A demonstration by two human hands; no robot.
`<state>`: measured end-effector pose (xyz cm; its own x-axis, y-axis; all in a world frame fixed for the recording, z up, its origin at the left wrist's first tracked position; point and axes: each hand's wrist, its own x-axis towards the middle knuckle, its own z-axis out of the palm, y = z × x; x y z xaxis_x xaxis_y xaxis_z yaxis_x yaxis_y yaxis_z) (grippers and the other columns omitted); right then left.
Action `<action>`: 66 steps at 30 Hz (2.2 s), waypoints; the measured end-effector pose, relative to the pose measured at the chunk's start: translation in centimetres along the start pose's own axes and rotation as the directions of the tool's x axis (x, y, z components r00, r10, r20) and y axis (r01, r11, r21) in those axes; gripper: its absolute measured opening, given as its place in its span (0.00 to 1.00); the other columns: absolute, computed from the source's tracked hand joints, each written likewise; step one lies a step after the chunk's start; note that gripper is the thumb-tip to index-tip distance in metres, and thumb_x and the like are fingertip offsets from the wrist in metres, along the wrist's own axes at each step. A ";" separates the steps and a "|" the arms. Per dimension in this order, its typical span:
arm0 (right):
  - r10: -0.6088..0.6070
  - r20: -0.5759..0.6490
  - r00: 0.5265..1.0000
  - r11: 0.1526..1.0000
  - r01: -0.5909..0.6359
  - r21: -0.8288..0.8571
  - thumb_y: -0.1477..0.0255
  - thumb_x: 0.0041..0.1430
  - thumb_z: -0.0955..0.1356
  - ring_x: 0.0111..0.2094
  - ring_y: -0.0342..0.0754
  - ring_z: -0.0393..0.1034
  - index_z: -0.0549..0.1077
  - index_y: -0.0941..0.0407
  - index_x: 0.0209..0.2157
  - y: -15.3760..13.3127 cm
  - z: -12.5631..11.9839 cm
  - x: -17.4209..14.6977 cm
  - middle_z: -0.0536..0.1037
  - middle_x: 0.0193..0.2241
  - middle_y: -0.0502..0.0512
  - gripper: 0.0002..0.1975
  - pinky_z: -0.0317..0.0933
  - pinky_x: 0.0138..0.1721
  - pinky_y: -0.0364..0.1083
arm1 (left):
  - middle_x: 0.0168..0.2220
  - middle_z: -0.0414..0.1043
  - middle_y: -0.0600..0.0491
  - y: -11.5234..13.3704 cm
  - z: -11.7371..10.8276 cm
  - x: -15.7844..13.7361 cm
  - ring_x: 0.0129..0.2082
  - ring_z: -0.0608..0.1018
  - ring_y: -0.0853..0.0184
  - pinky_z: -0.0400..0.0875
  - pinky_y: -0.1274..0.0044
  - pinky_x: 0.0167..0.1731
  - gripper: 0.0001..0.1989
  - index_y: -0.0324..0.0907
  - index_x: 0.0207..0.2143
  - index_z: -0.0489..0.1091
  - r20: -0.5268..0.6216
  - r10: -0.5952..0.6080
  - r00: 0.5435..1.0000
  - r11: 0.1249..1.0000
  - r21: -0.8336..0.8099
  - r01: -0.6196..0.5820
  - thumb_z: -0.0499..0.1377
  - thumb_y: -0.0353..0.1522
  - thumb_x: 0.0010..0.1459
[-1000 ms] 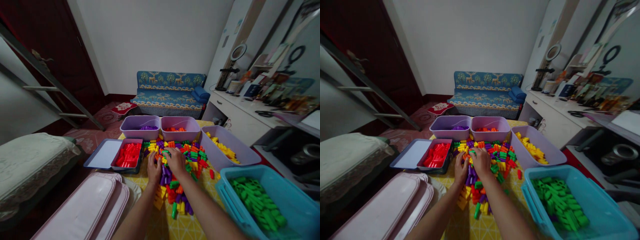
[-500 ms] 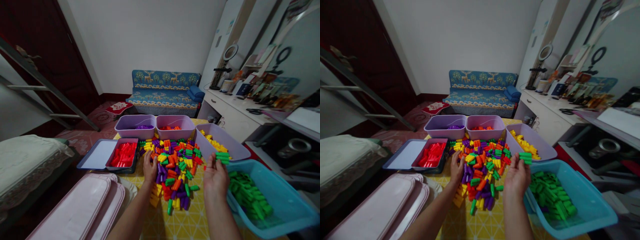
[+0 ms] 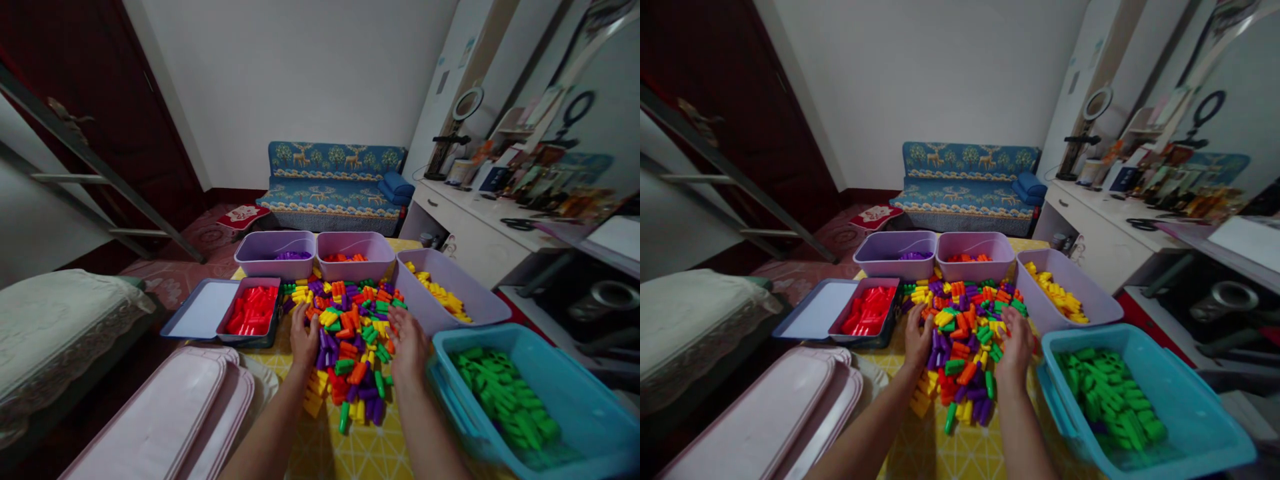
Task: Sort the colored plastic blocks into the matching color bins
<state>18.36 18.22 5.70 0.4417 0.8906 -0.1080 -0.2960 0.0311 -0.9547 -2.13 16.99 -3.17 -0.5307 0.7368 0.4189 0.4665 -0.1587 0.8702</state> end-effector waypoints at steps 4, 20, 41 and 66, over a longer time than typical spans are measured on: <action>-0.350 0.108 0.931 0.758 0.349 -0.552 0.55 0.51 0.63 0.55 0.60 0.64 0.72 0.61 0.45 2.7 0.3 2.8 0.74 0.50 0.69 0.28 0.53 0.58 0.59 | 0.54 0.69 0.44 0.1 0.0 0.0 0.57 0.69 0.59 0.62 0.63 0.59 0.16 0.42 0.50 0.69 0.000 -0.002 1.000 1.000 -0.013 0.002 0.54 0.36 0.61; -0.287 0.474 0.833 0.372 0.553 -0.746 0.57 0.60 0.63 0.54 0.58 0.65 0.74 0.56 0.50 4.8 5.7 0.4 0.69 0.55 0.65 0.23 0.58 0.54 0.54 | 0.56 0.68 0.43 0.2 -0.2 0.0 0.59 0.68 0.58 0.61 0.62 0.60 0.20 0.43 0.53 0.69 0.005 -0.008 1.000 0.997 -0.078 0.008 0.51 0.42 0.64; -0.341 0.121 0.932 0.741 0.345 -0.576 0.49 0.58 0.58 0.51 0.58 0.68 0.67 0.60 0.53 7.1 -1.8 3.0 0.74 0.50 0.68 0.33 0.60 0.51 0.56 | 0.54 0.69 0.44 0.1 -0.1 -0.1 0.58 0.69 0.59 0.61 0.64 0.60 0.19 0.43 0.51 0.69 -0.008 -0.019 1.000 0.996 -0.088 0.018 0.52 0.42 0.63; -0.067 0.509 0.858 0.460 0.479 -0.748 0.77 0.50 0.67 0.40 0.51 0.74 0.78 0.54 0.36 4.3 7.2 5.7 0.81 0.33 0.56 0.12 0.63 0.45 0.48 | 0.54 0.69 0.44 0.4 -0.3 -0.1 0.59 0.68 0.59 0.61 0.64 0.60 0.19 0.42 0.52 0.69 -0.009 -0.004 1.000 0.998 -0.065 0.003 0.51 0.42 0.64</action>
<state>13.57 26.70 2.98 -0.0320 0.9932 0.1120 0.7083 0.1016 -0.6986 -2.11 16.68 -2.79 -0.5388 0.7316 0.4177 0.4180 -0.1983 0.8865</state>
